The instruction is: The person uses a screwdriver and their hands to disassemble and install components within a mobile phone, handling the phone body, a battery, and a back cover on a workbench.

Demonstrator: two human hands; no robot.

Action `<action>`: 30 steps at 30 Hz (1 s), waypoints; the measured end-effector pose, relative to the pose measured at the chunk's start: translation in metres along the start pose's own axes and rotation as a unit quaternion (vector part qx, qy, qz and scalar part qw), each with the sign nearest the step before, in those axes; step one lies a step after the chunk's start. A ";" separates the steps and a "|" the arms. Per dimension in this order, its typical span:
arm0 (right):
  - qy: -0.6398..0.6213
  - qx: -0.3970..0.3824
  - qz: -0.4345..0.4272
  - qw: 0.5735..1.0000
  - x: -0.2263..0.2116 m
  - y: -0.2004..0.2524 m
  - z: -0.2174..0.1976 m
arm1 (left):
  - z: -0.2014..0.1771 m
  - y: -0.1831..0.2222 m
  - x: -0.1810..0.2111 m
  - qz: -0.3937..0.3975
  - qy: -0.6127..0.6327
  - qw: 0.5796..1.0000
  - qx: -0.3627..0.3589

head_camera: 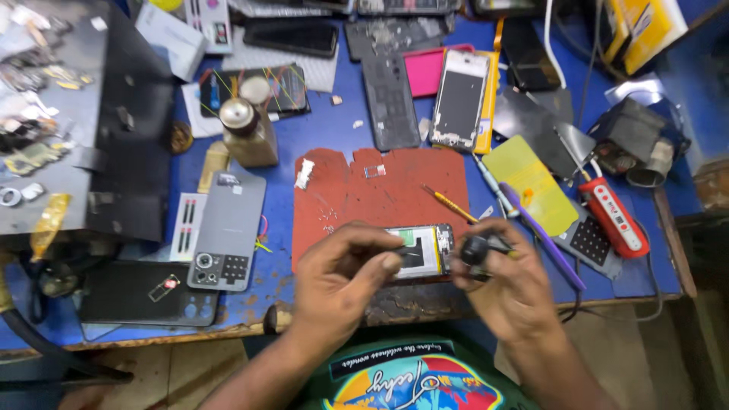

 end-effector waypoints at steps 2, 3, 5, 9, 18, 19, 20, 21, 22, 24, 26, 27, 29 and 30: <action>-0.022 0.012 0.011 1.000 0.015 -0.008 0.010 | 0.013 -0.009 0.012 0.037 0.018 0.999 -0.018; -0.032 0.019 0.019 0.999 0.019 -0.010 0.015 | 0.018 -0.011 0.018 0.053 0.028 0.998 -0.027; -0.047 0.016 0.024 0.999 0.023 -0.012 0.024 | 0.022 -0.012 0.028 0.087 0.028 0.996 -0.022; -0.043 0.010 0.026 0.999 0.026 -0.012 0.029 | 0.022 -0.009 0.035 0.092 -0.009 0.996 0.008; -0.039 0.012 0.027 0.999 0.028 -0.012 0.029 | 0.019 -0.005 0.037 0.106 -0.023 0.994 0.012; -0.040 0.009 0.026 0.999 0.027 -0.012 0.030 | 0.019 -0.005 0.037 0.107 -0.024 0.994 0.013; -0.041 0.006 0.025 0.999 0.027 -0.012 0.030 | 0.019 -0.005 0.037 0.109 -0.024 0.994 0.014; -0.041 0.003 0.024 0.999 0.027 -0.013 0.029 | 0.019 -0.005 0.037 0.111 -0.025 0.993 0.014; -0.041 0.004 0.022 0.999 0.027 -0.013 0.029 | 0.019 -0.005 0.038 0.111 -0.028 0.993 0.014; -0.042 0.007 0.018 0.999 0.028 -0.013 0.028 | 0.018 -0.005 0.039 0.113 -0.034 0.993 0.013; -0.046 -0.002 0.018 0.999 0.029 -0.014 0.028 | 0.018 -0.006 0.040 0.115 -0.045 0.992 0.018; -0.047 -0.006 0.019 0.999 0.029 -0.014 0.028 | 0.017 -0.006 0.040 0.115 -0.051 0.992 0.020; -0.004 -0.017 -0.021 1.000 0.025 -0.013 0.030 | 0.015 -0.007 0.042 0.129 -0.073 0.989 0.031; 0.017 -0.022 -0.041 0.999 0.023 -0.013 0.030 | 0.014 -0.007 0.043 0.135 -0.085 0.987 0.036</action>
Point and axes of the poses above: each hand's wrist, its own y-axis away from the middle knuckle, its own z-axis out of the palm, x = y × z, the point moved 5 cm from there along -y, towards the middle knuckle, and after that the axes turned 13 degrees about -y, right-handed, at the moved point
